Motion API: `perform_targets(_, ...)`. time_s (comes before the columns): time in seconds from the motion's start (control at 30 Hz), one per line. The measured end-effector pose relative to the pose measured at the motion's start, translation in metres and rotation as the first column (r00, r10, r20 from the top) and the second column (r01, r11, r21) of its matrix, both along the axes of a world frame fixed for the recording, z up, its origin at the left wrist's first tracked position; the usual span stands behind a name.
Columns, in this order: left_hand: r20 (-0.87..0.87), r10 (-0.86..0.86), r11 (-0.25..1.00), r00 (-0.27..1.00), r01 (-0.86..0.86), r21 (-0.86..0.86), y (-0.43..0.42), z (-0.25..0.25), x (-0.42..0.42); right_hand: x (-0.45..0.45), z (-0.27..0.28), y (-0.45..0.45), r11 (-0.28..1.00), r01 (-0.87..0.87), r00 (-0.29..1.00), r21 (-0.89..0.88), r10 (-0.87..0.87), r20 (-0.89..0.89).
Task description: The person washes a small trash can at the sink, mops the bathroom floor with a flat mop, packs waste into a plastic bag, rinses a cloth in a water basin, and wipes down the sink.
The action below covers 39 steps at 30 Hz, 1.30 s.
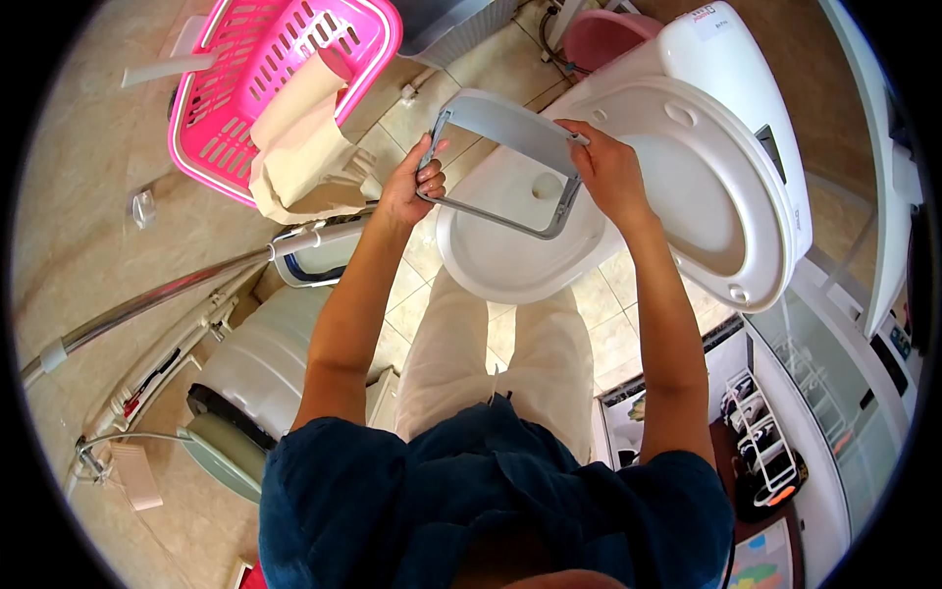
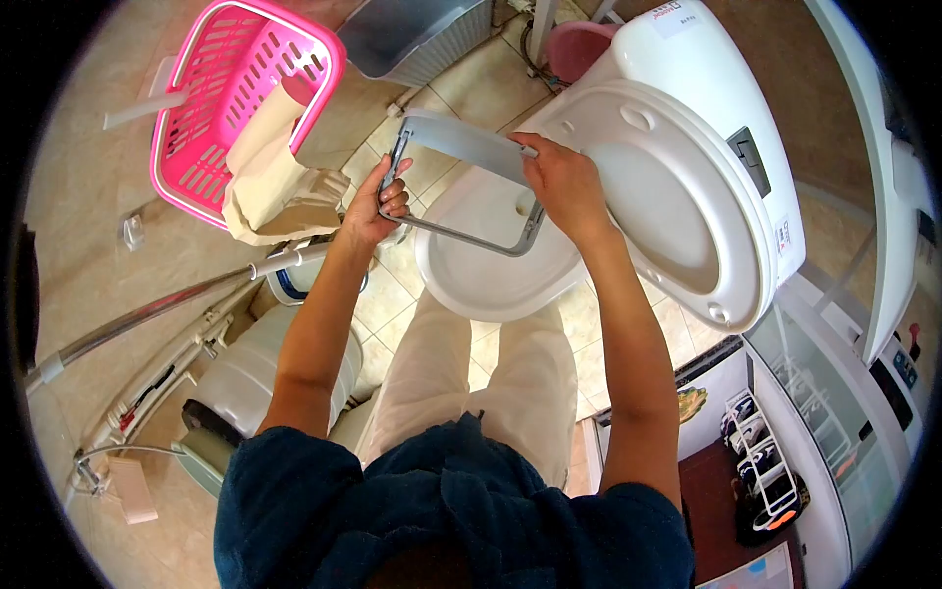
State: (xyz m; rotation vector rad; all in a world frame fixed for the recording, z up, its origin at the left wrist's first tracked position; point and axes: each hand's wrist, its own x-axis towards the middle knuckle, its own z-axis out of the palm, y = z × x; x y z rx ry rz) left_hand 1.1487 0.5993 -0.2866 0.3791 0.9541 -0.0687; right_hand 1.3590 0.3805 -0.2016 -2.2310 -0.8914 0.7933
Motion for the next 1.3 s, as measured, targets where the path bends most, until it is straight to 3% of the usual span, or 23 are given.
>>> perform_targets(0.27, -0.038, 0.228, 0.969, 0.973, -0.223, 0.107, -0.007, -0.019, 0.004, -0.017, -0.001, 0.017, 0.927, -0.237, 0.907, 0.29, 0.104, 0.408)
perform_targets(0.3, -0.048, 0.258, 0.962, 0.965, -0.251, 0.106, -0.006, -0.024, 0.003, -0.017, -0.001, 0.02, 0.909, -0.284, 0.872, 0.306, 0.111, 0.478)
perform_targets(0.33, 0.105, 0.228, 0.972, 0.968, -0.233, 0.04, -0.001, -0.034, -0.002, -0.02, -0.002, 0.022, 0.901, -0.307, 0.848, 0.307, 0.112, 0.517)
perform_targets(0.43, 0.016, 0.285, 0.939, 0.958, -0.283, 0.194, -0.003, -0.026, 0.012, -0.037, -0.003, 0.022, 0.891, -0.351, 0.773, 0.289, 0.102, 0.626)
perform_targets(0.5, 0.128, 0.353, 0.927, 0.927, -0.365, 0.083, -0.004, -0.013, 0.022, -0.047, 0.0, 0.021, 0.897, -0.358, 0.716, 0.26, 0.085, 0.693)
perform_targets(0.57, 0.238, 0.389, 0.921, 0.89, -0.383, -0.072, 0.002, -0.016, 0.021, -0.048, 0.007, 0.018, 0.907, -0.35, 0.721, 0.233, 0.102, 0.685)
perform_targets(0.77, 0.231, 0.344, 0.937, 0.91, -0.348, -0.021, 0.013, -0.009, 0.039, -0.045, 0.0, 0.011, 0.915, -0.316, 0.703, 0.251, 0.048, 0.709)
perform_targets(0.97, 0.382, 0.3, 0.954, 0.874, -0.267, -0.138, 0.021, 0.01, 0.048, -0.052, 0.012, 0.022, 0.917, -0.261, 0.697, 0.301, -0.037, 0.716)
perform_targets(1.07, 0.551, 0.157, 0.949, 0.819, -0.28, 0.146, 0.027, -0.02, 0.051, -0.049, 0.015, 0.037, 0.925, -0.228, 0.641, 0.303, -0.092, 0.762)
perform_targets(1.17, 0.592, 0.137, 0.812, 0.794, -0.432, 0.391, 0.045, -0.048, 0.073, -0.038, 0.014, 0.059, 0.942, -0.18, 0.576, 0.282, -0.132, 0.807)
perform_targets(1.3, 0.563, 0.309, 0.863, 0.766, -0.475, 0.172, 0.061, -0.043, 0.1, -0.016, -0.004, 0.084, 0.937, -0.143, 0.527, 0.318, -0.2, 0.826)
